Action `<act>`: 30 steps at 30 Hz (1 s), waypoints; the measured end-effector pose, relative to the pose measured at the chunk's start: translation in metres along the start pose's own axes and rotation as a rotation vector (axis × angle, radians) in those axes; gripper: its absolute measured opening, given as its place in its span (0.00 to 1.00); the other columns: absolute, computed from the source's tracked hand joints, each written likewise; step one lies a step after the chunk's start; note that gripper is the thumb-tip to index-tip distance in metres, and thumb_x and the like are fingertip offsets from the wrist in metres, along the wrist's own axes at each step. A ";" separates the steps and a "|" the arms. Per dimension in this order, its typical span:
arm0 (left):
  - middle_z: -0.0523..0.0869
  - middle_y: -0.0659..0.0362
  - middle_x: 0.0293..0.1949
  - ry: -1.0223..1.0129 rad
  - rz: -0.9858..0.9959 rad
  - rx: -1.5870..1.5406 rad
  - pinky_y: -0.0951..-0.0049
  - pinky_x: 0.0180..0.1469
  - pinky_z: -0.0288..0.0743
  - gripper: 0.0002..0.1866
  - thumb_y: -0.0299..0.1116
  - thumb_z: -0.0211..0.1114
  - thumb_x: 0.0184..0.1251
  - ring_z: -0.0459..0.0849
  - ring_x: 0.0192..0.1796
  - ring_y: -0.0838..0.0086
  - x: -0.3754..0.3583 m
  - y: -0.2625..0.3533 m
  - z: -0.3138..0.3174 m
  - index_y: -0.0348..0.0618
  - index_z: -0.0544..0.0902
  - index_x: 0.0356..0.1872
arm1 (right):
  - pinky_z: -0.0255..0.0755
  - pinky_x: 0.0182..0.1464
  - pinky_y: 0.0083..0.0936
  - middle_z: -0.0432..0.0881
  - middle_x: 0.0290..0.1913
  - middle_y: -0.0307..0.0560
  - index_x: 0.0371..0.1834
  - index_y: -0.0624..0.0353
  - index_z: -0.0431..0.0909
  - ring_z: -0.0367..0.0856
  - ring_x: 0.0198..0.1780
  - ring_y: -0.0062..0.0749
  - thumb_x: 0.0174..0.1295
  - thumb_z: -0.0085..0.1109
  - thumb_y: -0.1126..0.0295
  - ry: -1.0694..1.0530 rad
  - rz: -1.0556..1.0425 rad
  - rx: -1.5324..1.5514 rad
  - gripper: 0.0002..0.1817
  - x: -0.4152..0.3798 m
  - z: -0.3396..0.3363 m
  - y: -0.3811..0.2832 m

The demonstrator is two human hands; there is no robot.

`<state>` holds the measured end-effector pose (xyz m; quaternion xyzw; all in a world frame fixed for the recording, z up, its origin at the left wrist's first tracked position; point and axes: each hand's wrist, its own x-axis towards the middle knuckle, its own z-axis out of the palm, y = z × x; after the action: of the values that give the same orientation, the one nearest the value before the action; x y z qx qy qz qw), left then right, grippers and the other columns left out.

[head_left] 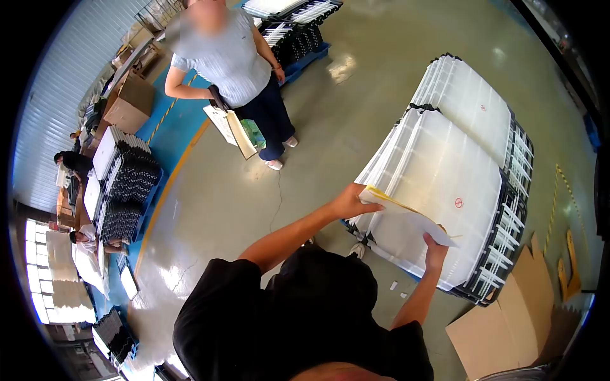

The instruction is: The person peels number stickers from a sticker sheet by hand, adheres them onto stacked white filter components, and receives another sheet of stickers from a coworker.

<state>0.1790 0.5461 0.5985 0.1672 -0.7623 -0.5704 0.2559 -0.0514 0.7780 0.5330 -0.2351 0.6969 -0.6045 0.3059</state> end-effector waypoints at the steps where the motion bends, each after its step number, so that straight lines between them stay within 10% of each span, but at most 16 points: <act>1: 0.91 0.56 0.39 0.009 0.030 -0.009 0.73 0.44 0.79 0.13 0.30 0.75 0.60 0.85 0.38 0.78 -0.001 0.002 0.000 0.38 0.87 0.45 | 0.72 0.58 0.28 0.81 0.46 0.43 0.51 0.66 0.77 0.79 0.50 0.29 0.50 0.72 0.79 0.008 -0.009 -0.001 0.23 -0.003 -0.001 0.000; 15: 0.88 0.54 0.47 -0.274 -0.074 -0.110 0.68 0.54 0.79 0.25 0.35 0.77 0.58 0.85 0.49 0.73 -0.019 0.002 -0.048 0.36 0.82 0.54 | 0.73 0.61 0.31 0.83 0.53 0.52 0.58 0.70 0.74 0.81 0.54 0.37 0.47 0.72 0.83 0.450 0.052 0.053 0.30 -0.093 0.054 -0.028; 19: 0.82 0.53 0.59 -0.530 -0.348 -0.304 0.62 0.62 0.76 0.32 0.33 0.76 0.58 0.80 0.60 0.68 -0.032 -0.014 -0.089 0.35 0.74 0.63 | 0.75 0.60 0.37 0.82 0.56 0.52 0.65 0.68 0.69 0.81 0.57 0.41 0.43 0.70 0.83 0.317 0.076 0.420 0.40 -0.148 0.101 -0.037; 21: 0.81 0.51 0.60 -0.558 -0.754 -0.971 0.59 0.65 0.75 0.33 0.31 0.74 0.58 0.81 0.61 0.63 -0.050 -0.032 -0.100 0.35 0.72 0.65 | 0.76 0.58 0.34 0.82 0.56 0.52 0.65 0.68 0.68 0.81 0.55 0.38 0.45 0.73 0.79 0.317 0.164 0.395 0.39 -0.171 0.121 -0.033; 30: 0.82 0.50 0.59 -0.682 -0.714 -1.405 0.54 0.62 0.78 0.29 0.26 0.70 0.62 0.83 0.60 0.58 -0.093 -0.054 -0.133 0.36 0.73 0.65 | 0.75 0.60 0.33 0.82 0.56 0.51 0.64 0.69 0.69 0.82 0.56 0.36 0.48 0.75 0.76 0.177 0.056 0.611 0.37 -0.184 0.196 -0.044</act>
<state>0.3293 0.4769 0.5571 0.0194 -0.1691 -0.9757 -0.1379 0.2152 0.7626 0.5864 -0.0596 0.5130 -0.7955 0.3171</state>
